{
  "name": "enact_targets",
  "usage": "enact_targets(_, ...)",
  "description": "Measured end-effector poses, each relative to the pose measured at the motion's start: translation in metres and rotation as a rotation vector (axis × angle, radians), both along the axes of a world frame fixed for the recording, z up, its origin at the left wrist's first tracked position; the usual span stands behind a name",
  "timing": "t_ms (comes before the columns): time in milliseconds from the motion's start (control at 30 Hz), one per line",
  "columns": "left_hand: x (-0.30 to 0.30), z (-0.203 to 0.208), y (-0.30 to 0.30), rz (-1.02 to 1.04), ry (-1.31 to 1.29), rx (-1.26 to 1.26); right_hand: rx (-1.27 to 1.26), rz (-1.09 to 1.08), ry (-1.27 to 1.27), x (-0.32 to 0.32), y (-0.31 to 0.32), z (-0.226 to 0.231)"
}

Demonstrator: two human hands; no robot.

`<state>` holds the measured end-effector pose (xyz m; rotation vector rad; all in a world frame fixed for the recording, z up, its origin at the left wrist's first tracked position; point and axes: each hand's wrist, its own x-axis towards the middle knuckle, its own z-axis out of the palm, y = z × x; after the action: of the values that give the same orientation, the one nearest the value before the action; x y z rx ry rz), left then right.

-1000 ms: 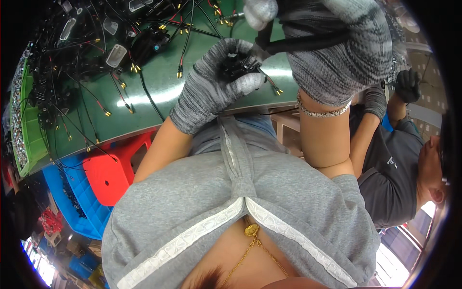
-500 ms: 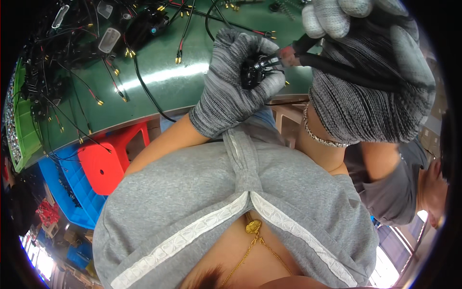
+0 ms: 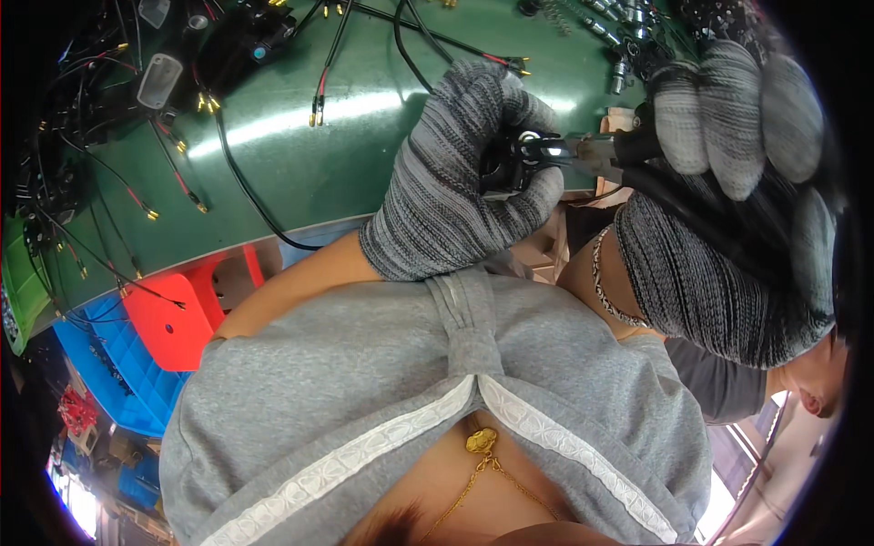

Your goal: Assembling and bundling electrical wire harnesses on a production line.

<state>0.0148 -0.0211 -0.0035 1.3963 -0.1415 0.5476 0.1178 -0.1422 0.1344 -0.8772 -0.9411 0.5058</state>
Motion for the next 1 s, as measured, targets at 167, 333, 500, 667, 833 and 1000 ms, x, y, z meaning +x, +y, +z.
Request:
enact_targets(167, 0.009, 0.019, -0.017, 0.244, 0.041, -0.069, -0.030, -0.030, -0.034, 0.002, 0.001, 0.007)
enact_targets(333, 0.008, 0.000, -0.015, 0.393, -0.023, 0.156, -0.017, 0.005, -0.036, 0.003, 0.005, -0.003)
enact_targets(500, -0.004, 0.003, -0.009, 0.161, 0.094, 0.053, -0.006, 0.015, -0.068, 0.017, 0.011, 0.003)
enact_targets(667, 0.006, 0.001, -0.019, 0.230, 0.004, -0.090, 0.006, 0.006, -0.084, 0.015, 0.009, 0.003)
enact_targets(833, 0.006, -0.003, -0.020, 0.246, -0.029, -0.102, 0.014, -0.010, -0.105, 0.013, 0.006, 0.004)
enact_targets(1000, 0.003, -0.002, -0.012, 0.296, -0.030, 0.216, -0.007, 0.017, -0.105, 0.004, 0.004, 0.009)
